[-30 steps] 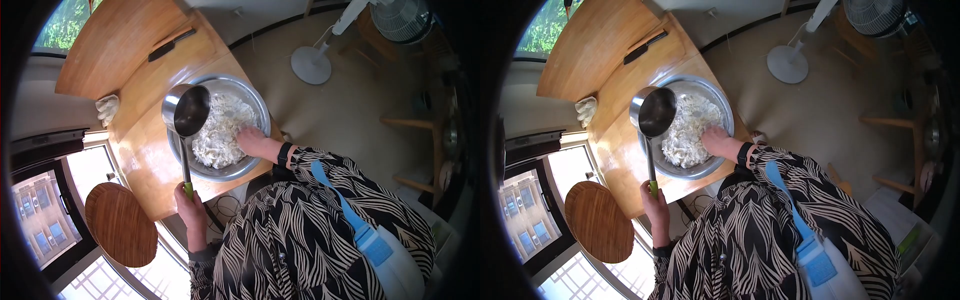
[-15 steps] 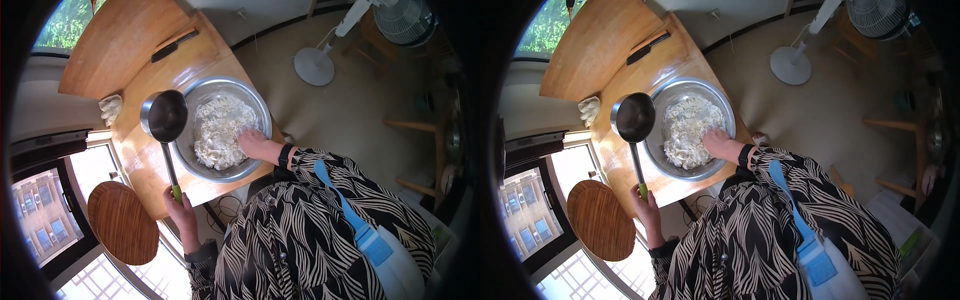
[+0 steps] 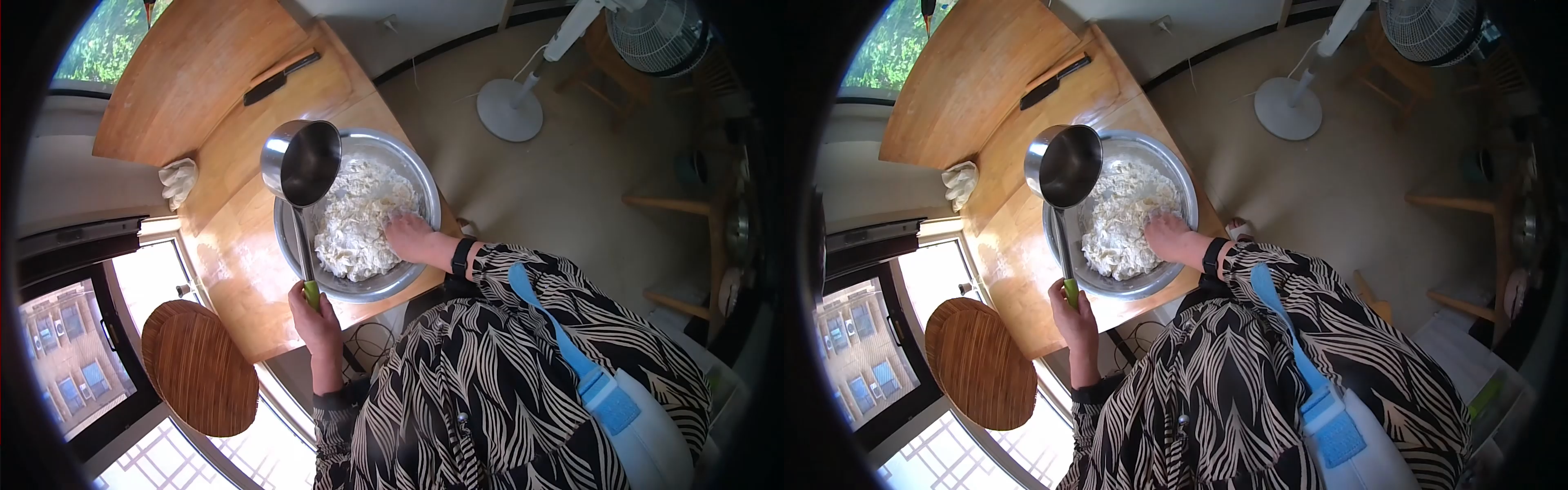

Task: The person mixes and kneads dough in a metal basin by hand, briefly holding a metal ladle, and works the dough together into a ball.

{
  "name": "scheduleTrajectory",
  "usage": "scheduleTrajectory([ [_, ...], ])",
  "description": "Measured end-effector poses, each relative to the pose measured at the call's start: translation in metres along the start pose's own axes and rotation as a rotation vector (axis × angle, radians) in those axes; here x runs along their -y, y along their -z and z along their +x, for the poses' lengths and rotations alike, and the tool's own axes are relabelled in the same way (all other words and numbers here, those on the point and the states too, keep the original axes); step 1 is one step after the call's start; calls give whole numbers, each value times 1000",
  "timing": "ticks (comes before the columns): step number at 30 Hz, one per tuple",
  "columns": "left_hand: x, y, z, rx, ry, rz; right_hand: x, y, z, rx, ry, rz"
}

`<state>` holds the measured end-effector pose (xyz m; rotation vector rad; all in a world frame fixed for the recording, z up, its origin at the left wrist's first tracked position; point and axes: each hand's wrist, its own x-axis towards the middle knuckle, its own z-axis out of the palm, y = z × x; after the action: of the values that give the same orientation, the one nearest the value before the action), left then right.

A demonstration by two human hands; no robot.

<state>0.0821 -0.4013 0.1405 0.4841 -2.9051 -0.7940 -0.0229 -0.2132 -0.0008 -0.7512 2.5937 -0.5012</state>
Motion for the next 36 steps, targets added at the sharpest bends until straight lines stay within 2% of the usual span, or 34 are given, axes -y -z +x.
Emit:
scheduleTrajectory([
  [9,10,9,0,-78,74,-20,1,5,-4,-37,7,32],
  [13,30,18,-9,-81,189,-102,-8,-20,4,-74,66,0],
  [15,37,21,-16,-70,305,-321,-8,-20,6,-109,64,48],
  [17,37,28,-26,-59,465,-563,-4,1,6,44,-46,149],
  [18,42,26,-33,-76,460,-702,0,14,5,124,-100,197],
  [21,68,28,-54,-97,563,-853,3,17,7,20,-242,314],
  [24,102,28,-75,-195,698,-1015,-4,15,1,-221,-273,408],
  [27,141,23,-80,-222,748,-1039,-14,11,6,-24,-343,566],
  [30,188,11,-78,-287,788,-1055,-14,0,11,200,-341,549],
  [32,218,8,-72,-338,828,-1010,-16,-13,10,137,-296,374],
  [36,261,10,-54,-431,852,-962,-12,-6,3,118,-201,303],
])
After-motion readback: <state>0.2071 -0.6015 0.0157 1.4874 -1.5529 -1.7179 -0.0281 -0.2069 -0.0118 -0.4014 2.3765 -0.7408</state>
